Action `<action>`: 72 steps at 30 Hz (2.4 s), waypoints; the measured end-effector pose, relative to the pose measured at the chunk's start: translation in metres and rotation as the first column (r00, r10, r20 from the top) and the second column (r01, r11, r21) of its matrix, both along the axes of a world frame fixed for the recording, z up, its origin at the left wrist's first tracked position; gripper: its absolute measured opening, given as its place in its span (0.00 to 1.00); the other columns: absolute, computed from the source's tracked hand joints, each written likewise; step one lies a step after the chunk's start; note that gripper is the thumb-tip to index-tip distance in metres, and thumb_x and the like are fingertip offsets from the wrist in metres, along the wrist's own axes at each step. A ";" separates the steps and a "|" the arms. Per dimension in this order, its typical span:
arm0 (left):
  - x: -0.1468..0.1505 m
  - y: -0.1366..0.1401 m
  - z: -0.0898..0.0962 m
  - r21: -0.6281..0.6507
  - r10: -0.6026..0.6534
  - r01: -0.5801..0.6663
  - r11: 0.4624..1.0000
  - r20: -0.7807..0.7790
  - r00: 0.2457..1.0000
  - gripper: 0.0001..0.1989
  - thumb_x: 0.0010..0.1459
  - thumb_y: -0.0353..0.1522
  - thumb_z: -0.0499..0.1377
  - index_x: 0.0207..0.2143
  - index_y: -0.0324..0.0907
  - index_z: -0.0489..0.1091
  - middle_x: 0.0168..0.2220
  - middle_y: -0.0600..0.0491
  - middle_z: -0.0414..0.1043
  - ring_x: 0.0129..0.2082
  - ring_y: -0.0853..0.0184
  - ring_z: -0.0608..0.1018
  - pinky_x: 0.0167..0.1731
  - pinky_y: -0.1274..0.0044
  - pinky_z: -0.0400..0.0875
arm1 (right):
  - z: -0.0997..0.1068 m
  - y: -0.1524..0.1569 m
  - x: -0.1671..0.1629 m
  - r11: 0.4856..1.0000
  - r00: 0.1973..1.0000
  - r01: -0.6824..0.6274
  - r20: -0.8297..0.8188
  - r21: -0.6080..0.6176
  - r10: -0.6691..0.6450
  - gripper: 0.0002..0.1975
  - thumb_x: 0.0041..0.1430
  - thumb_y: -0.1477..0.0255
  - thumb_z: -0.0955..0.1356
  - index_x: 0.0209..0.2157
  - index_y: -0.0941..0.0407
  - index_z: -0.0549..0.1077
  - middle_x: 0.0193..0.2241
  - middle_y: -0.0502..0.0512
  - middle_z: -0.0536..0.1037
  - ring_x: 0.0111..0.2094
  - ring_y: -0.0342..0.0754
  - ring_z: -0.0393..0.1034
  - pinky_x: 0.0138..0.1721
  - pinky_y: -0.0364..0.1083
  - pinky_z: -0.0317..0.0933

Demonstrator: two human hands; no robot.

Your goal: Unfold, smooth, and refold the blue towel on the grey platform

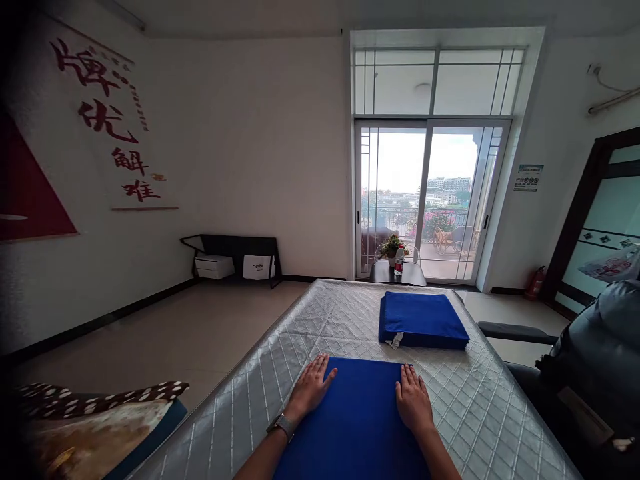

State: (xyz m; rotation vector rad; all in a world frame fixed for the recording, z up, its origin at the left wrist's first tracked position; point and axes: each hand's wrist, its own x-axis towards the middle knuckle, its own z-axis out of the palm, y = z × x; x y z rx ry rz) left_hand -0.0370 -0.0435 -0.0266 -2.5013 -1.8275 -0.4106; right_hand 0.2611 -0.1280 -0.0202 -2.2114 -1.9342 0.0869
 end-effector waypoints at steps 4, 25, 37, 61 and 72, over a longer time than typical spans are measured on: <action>0.001 0.000 0.000 -0.025 0.026 -0.025 0.999 0.012 1.000 0.37 0.69 0.49 0.36 0.67 0.33 0.55 0.69 0.42 0.52 0.69 0.57 0.55 0.66 0.64 0.51 | -0.002 0.001 0.001 1.000 1.000 -0.013 -0.022 0.011 0.013 0.32 0.67 0.64 0.50 0.69 0.62 0.52 0.69 0.56 0.51 0.70 0.48 0.40 0.69 0.52 0.35; -0.006 0.014 -0.021 0.019 -0.013 0.013 1.000 0.021 1.000 0.35 0.69 0.47 0.39 0.67 0.32 0.56 0.69 0.41 0.52 0.69 0.57 0.56 0.66 0.63 0.51 | -0.004 0.004 0.000 1.000 0.999 0.020 -0.031 0.001 -0.020 0.33 0.67 0.63 0.51 0.69 0.60 0.50 0.70 0.51 0.50 0.70 0.45 0.39 0.69 0.49 0.34; 0.003 -0.004 0.000 0.334 -0.046 0.035 0.942 0.026 0.999 0.28 0.68 0.42 0.44 0.62 0.38 0.65 0.62 0.42 0.66 0.63 0.53 0.67 0.61 0.58 0.61 | 0.018 -0.012 0.003 0.999 0.991 -0.022 -0.133 0.028 0.025 0.32 0.68 0.64 0.50 0.70 0.61 0.48 0.70 0.51 0.47 0.71 0.46 0.36 0.69 0.50 0.33; 0.109 -0.045 -0.016 -0.031 -0.254 0.252 0.967 -0.092 0.963 0.35 0.70 0.50 0.34 0.70 0.38 0.49 0.70 0.44 0.50 0.70 0.57 0.52 0.67 0.60 0.52 | -0.011 -0.015 0.002 0.998 0.988 -0.050 -0.148 -0.045 0.043 0.33 0.68 0.63 0.50 0.70 0.63 0.47 0.70 0.59 0.45 0.71 0.50 0.33 0.69 0.55 0.28; -0.019 -0.017 -0.020 -0.038 -0.002 -0.001 0.999 -0.067 0.998 0.39 0.69 0.51 0.32 0.69 0.31 0.47 0.70 0.41 0.45 0.70 0.56 0.52 0.67 0.63 0.51 | -0.016 -0.011 -0.001 0.998 0.999 -0.025 -0.048 -0.054 0.022 0.34 0.67 0.62 0.49 0.69 0.63 0.48 0.71 0.56 0.44 0.71 0.49 0.33 0.69 0.54 0.29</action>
